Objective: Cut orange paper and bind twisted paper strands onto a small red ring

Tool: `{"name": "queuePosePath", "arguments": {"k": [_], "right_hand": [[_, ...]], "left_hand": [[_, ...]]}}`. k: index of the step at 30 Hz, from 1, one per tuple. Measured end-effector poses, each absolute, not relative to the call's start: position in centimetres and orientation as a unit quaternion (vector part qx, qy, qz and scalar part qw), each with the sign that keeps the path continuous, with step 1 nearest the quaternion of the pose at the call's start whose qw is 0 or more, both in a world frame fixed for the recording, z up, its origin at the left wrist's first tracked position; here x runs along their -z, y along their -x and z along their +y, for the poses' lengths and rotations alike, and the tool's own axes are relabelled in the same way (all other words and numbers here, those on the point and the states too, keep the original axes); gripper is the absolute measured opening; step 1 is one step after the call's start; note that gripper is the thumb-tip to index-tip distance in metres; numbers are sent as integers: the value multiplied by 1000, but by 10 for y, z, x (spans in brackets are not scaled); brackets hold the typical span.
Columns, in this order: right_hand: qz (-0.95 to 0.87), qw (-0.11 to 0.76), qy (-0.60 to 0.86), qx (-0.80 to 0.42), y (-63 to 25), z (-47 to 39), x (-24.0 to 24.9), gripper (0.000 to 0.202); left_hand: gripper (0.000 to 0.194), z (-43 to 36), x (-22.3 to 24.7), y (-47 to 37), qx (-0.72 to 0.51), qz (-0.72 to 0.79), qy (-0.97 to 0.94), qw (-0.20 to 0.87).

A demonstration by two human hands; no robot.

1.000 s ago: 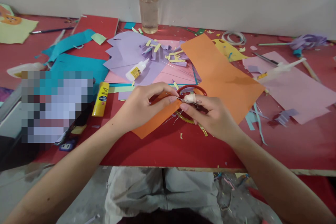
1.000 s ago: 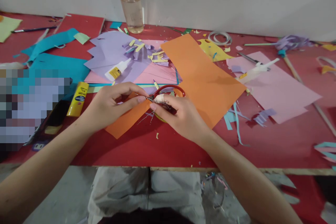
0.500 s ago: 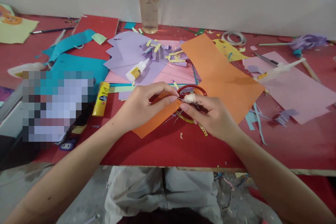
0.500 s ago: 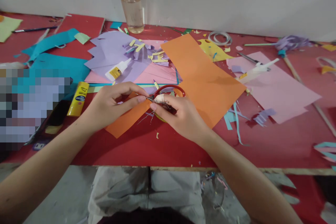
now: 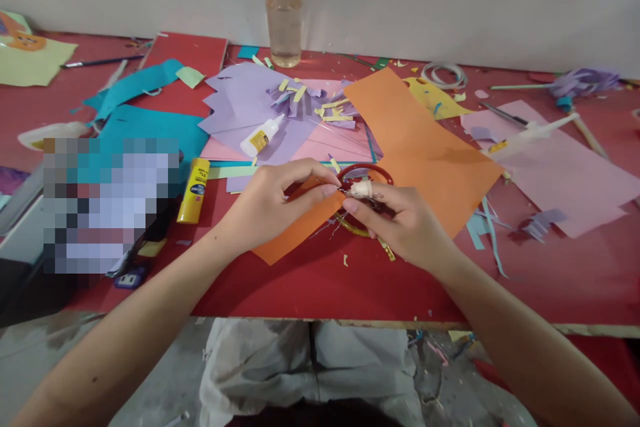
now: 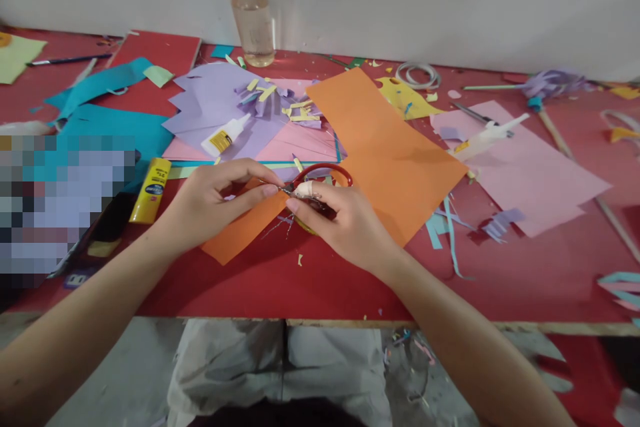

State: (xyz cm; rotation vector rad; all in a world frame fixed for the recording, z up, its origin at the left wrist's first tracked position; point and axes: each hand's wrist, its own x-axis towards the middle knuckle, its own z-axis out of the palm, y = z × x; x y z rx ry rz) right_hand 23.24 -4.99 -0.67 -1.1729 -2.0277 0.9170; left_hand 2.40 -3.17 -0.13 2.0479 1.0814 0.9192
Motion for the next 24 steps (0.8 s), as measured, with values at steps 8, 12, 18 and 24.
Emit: {"name": "queuePosePath", "arguments": {"k": [8,12,18,24], "right_hand": [[-758,321,444,-355,-232,-50,5,29],[-762,335,430,-349,-233,-51,6,29],[-757,355,420,-354,-232,-51,8,26],[-756,356,418,-355,-233,-51,7,28]], "left_hand": [[11,-33,-1,-25,-359,410,-771,330],[11,-33,-1,-24,-369,403,-768,333],[16,-34,-2,-23,-382,390,-763,346],[20,-34,-2,-21,-386,389,-763,342]]}}
